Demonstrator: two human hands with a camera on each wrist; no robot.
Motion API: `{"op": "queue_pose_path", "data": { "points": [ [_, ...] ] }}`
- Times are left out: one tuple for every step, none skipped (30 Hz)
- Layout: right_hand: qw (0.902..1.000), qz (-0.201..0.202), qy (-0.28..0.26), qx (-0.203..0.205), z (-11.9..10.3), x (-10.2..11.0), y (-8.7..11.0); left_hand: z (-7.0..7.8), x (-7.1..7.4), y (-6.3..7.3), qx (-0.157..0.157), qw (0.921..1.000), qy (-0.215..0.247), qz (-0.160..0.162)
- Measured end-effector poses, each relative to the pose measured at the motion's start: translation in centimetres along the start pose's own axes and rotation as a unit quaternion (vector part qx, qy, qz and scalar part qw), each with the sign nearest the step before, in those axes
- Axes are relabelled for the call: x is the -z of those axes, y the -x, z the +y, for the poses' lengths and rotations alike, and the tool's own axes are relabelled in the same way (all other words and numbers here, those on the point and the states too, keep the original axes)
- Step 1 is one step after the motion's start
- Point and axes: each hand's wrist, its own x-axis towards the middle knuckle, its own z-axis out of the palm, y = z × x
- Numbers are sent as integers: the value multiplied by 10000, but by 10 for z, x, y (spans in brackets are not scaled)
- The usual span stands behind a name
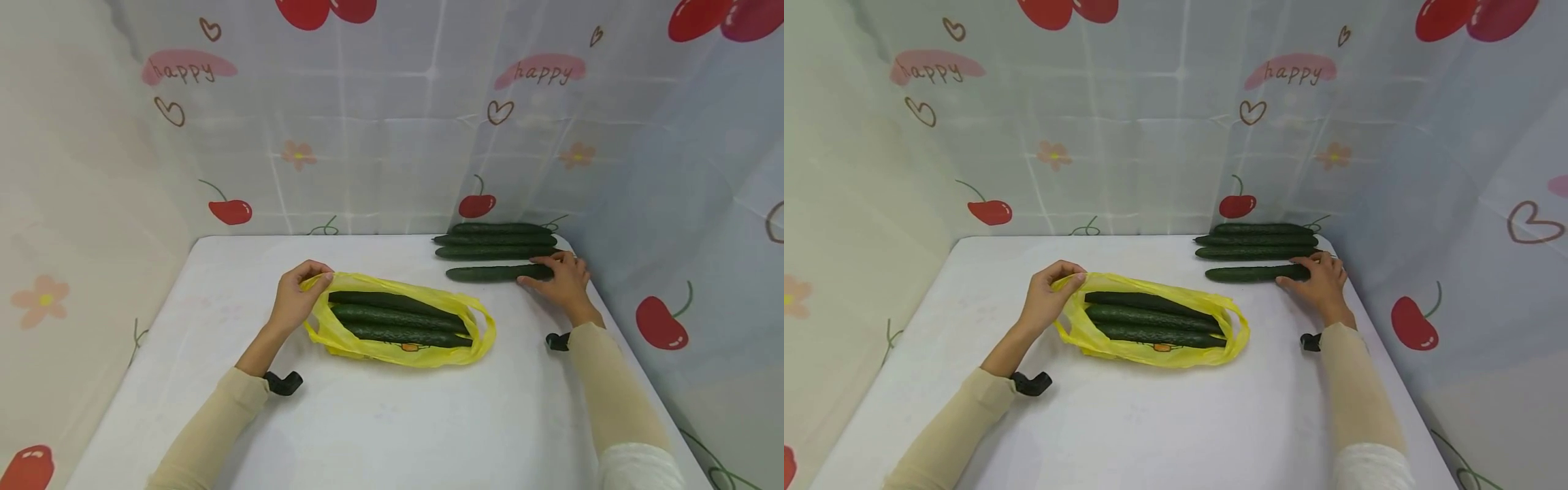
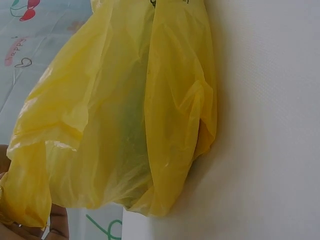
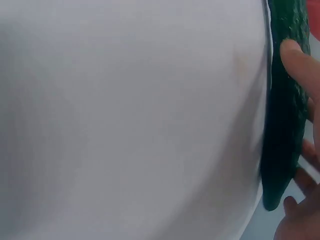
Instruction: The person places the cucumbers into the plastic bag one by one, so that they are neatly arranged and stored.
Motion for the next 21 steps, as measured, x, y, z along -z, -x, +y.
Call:
{"op": "queue_pose_path", "data": {
  "points": [
    [9999,24,25,119,2,0,1,0,0,0,2,10000,-7,4],
    [9997,39,44,253,4,0,2,1,0,0,2,10000,-11,10],
    [9993,50,60,363,5,-1,4,1,0,0,5,10000,-8,15],
    [9990,59,75,447,7,-2,5,1,0,-1,12,10000,-16,20],
    [9986,74,79,511,8,-2,6,2,-1,-1,22,10000,-17,20],
    [9983,88,91,561,10,-3,6,2,-1,-1,29,10000,-16,16],
    [9982,85,100,593,11,-3,7,2,-1,-1,37,10000,-2,19],
    [9981,73,75,614,11,-3,7,3,-2,-2,43,10000,8,18],
    [9980,57,76,627,11,-3,7,3,-2,-2,50,10000,14,14],
    [9978,38,90,651,10,-3,8,3,-2,-2,55,10000,15,14],
    [9976,4,101,679,10,-2,8,3,-3,-2,59,10000,30,15],
    [9974,-22,109,716,9,-2,8,3,-3,-1,60,10000,43,20],
    [9971,-55,123,751,8,-1,7,3,-3,-1,62,10000,57,23],
    [9968,-85,129,783,7,-1,7,3,-3,-1,62,10000,64,20],
    [9965,-122,144,819,7,-1,7,3,-3,-1,56,10000,73,20],
    [9960,-136,164,868,6,0,7,3,-3,0,52,10000,79,24],
    [9956,-141,178,912,6,0,6,3,-3,0,44,9999,89,29],
    [9952,-132,188,956,6,0,7,3,-4,0,33,9999,94,30],
    [9947,-129,201,998,6,0,7,3,-4,0,26,10000,86,26],
    [9944,-141,199,1029,6,0,8,3,-4,0,15,10000,90,29],
    [9940,-147,193,1067,7,1,10,3,-4,0,3,9999,96,32]
  ]
}}
